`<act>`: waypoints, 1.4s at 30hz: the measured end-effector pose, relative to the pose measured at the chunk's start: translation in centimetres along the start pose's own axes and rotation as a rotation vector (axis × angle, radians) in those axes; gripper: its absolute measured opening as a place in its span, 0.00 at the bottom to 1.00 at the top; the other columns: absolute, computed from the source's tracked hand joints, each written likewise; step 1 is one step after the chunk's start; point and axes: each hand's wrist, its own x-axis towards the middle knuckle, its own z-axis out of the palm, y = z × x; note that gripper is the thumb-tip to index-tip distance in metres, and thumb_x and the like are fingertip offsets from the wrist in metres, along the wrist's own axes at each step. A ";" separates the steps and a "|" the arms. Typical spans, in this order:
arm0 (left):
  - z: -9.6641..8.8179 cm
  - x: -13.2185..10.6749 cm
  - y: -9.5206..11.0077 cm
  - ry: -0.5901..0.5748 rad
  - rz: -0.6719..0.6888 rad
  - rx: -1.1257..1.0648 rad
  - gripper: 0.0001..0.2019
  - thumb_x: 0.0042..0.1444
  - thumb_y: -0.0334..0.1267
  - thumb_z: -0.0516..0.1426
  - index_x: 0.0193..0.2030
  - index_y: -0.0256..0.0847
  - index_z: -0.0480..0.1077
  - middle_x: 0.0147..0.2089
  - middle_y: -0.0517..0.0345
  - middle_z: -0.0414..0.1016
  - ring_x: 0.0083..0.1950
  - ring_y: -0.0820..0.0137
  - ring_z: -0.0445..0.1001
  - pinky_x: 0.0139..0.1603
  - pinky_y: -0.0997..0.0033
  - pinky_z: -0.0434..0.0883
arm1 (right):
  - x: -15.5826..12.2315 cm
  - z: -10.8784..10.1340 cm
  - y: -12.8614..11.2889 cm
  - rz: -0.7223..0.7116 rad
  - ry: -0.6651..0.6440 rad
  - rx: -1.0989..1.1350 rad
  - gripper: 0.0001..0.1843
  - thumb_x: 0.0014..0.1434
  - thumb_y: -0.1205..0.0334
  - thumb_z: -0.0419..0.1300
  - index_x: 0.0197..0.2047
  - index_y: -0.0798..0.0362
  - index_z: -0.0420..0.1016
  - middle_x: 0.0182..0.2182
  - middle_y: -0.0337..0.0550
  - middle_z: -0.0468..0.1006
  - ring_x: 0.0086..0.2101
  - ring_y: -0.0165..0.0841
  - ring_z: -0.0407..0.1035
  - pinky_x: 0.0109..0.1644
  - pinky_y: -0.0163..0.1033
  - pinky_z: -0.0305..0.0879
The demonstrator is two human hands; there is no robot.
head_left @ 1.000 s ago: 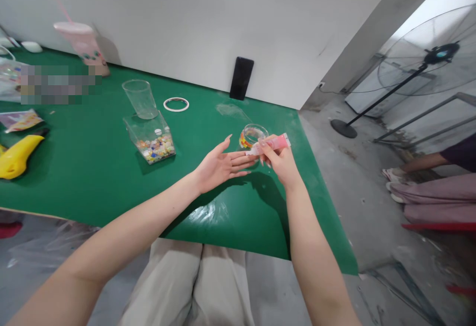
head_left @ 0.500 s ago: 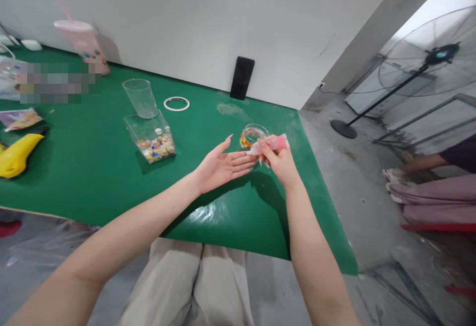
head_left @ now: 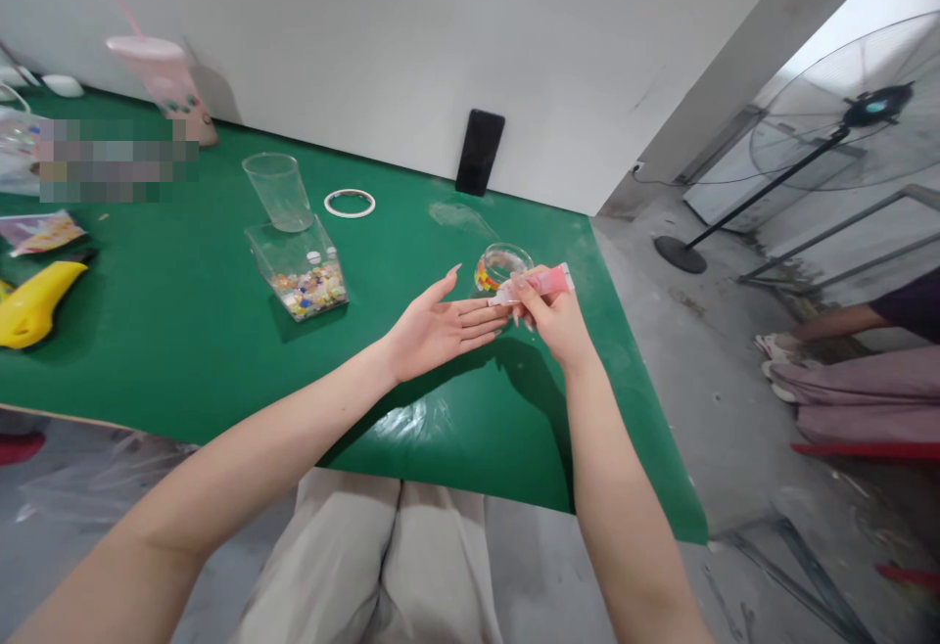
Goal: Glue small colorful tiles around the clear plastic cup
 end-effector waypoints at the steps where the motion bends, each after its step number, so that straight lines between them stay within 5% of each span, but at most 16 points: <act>1: 0.0 0.0 0.0 -0.001 0.001 0.000 0.38 0.63 0.56 0.41 0.69 0.23 0.45 0.66 0.38 0.58 0.68 0.60 0.54 0.67 0.62 0.51 | 0.0 0.0 0.0 -0.001 -0.001 -0.004 0.19 0.54 0.44 0.61 0.28 0.52 0.67 0.14 0.30 0.65 0.14 0.22 0.54 0.18 0.31 0.49; 30: 0.1 0.0 0.0 0.041 -0.003 -0.033 0.36 0.63 0.53 0.44 0.68 0.23 0.47 0.65 0.38 0.61 0.68 0.59 0.55 0.67 0.59 0.52 | 0.0 0.0 0.1 -0.055 -0.003 -0.108 0.17 0.57 0.46 0.58 0.30 0.52 0.68 0.15 0.30 0.66 0.15 0.23 0.57 0.19 0.31 0.53; 42: 0.0 0.5 -0.6 0.168 0.048 0.121 0.17 0.65 0.37 0.45 0.51 0.30 0.70 0.60 0.42 0.68 0.61 0.62 0.67 0.65 0.62 0.57 | -0.1 0.1 0.0 -0.104 0.006 -0.213 0.17 0.57 0.46 0.58 0.31 0.52 0.67 0.17 0.32 0.67 0.17 0.26 0.62 0.22 0.32 0.57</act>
